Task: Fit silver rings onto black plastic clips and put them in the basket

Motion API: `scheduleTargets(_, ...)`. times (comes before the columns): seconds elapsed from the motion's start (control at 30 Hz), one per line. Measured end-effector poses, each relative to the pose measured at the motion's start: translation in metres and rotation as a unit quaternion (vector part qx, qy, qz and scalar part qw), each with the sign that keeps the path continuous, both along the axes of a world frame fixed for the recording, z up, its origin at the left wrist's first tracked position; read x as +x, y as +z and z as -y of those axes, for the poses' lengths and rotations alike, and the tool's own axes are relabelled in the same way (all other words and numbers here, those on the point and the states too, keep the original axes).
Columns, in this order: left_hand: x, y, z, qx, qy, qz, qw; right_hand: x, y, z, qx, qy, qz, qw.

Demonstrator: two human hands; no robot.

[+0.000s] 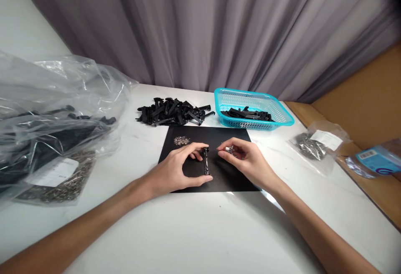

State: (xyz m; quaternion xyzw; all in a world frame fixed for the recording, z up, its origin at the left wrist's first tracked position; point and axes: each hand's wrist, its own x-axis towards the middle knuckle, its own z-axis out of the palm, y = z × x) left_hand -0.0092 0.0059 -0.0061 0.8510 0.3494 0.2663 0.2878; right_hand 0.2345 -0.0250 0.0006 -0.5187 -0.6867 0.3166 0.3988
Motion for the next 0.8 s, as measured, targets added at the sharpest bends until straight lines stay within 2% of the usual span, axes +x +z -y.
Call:
scheduleTargets(0.4,-0.002,0.003,0.003,-0.016,-0.018,-0.017,1.0,-0.008,0.001,0.002,-0.044,0.023,-0.079,0.996)
scheduleTargets(0.63,-0.004,0.002,0.004,-0.015,-0.021,-0.011,1.0,-0.008,-0.009,0.001,-0.013,0.017,-0.04,0.999)
scheduleTargets(0.8,-0.004,0.002,0.004,-0.017,-0.021,-0.018,0.999,-0.012,-0.008,0.003,0.054,-0.005,0.029,0.998)
